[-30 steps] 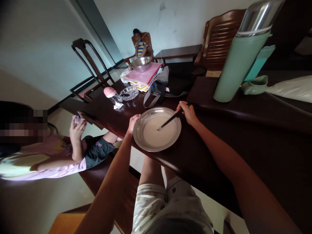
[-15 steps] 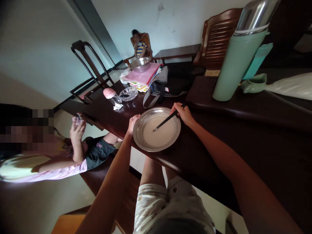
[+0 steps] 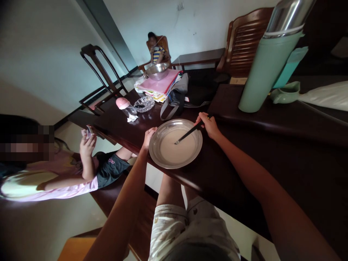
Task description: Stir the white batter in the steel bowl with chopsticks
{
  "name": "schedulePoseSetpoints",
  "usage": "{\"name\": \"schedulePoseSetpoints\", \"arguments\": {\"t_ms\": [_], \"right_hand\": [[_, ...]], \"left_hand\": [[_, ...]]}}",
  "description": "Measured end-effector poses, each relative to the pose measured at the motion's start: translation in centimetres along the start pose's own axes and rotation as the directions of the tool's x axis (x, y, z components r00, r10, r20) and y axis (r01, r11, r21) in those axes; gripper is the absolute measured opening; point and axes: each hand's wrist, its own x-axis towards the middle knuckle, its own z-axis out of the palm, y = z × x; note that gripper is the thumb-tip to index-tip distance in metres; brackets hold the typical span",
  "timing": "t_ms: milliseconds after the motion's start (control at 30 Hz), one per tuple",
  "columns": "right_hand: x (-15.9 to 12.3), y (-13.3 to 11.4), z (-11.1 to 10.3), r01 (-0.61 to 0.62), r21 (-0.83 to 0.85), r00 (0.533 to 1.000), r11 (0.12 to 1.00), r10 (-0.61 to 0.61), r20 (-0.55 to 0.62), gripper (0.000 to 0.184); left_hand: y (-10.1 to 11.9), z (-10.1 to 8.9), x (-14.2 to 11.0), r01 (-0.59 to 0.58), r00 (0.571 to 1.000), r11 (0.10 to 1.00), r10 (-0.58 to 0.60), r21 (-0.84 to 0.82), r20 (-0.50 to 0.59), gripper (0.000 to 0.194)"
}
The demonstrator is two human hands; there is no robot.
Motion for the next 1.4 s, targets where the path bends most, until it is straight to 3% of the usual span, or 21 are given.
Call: {"name": "schedulePoseSetpoints", "arguments": {"t_ms": [133, 300, 433, 600, 767, 900, 1067, 1233, 1400], "right_hand": [[-0.1, -0.08, 0.23, 0.048, -0.047, 0.995, 0.998, -0.044, 0.087, 0.043], [0.14, 0.06, 0.07, 0.034, 0.026, 0.999, 0.999, -0.034, -0.013, 0.044], [0.04, 0.09, 0.14, 0.028, -0.028, 0.997, 0.999, -0.026, 0.075, 0.042], [0.05, 0.09, 0.04, 0.017, 0.032, 1.0, 0.999, -0.017, 0.013, 0.041], [0.07, 0.25, 0.09, 0.023, -0.001, 0.995, 1.0, -0.023, 0.093, 0.039], [0.18, 0.36, -0.04, 0.005, 0.042, 1.0, 0.999, -0.006, 0.016, 0.04], [0.11, 0.27, -0.05, 0.02, -0.017, 0.995, 1.0, -0.018, 0.102, 0.04], [0.11, 0.4, -0.14, -0.007, 0.049, 1.0, 0.999, 0.007, 0.008, 0.039], [0.11, 0.3, 0.06, 0.008, 0.012, 0.996, 1.0, -0.009, 0.086, 0.039]], "left_hand": [[0.02, 0.03, 0.02, -0.007, 1.0, 1.0, 0.007, 0.0, -0.004, 0.047], [-0.03, -0.01, 0.1, -0.007, 1.0, 1.0, 0.007, 0.004, 0.001, 0.048], [-0.08, 0.03, 0.13, -0.012, 1.0, 1.0, 0.012, 0.002, -0.002, 0.05], [-0.09, 0.07, 0.09, -0.015, 1.0, 1.0, 0.015, -0.006, 0.002, 0.05], [0.06, 0.11, 0.03, -0.011, 1.0, 1.0, 0.011, -0.014, 0.002, 0.05], [0.02, 0.0, 0.08, -0.003, 1.0, 1.0, 0.003, -0.016, 0.007, 0.048], [-0.34, -0.23, 0.3, 0.001, 1.0, 1.0, -0.001, -0.021, 0.009, 0.047], [-0.6, -0.41, 0.33, -0.003, 1.0, 1.0, 0.003, -0.028, 0.007, 0.047], [-0.51, -0.46, 0.29, -0.008, 1.0, 1.0, 0.008, -0.028, 0.007, 0.048]]}}
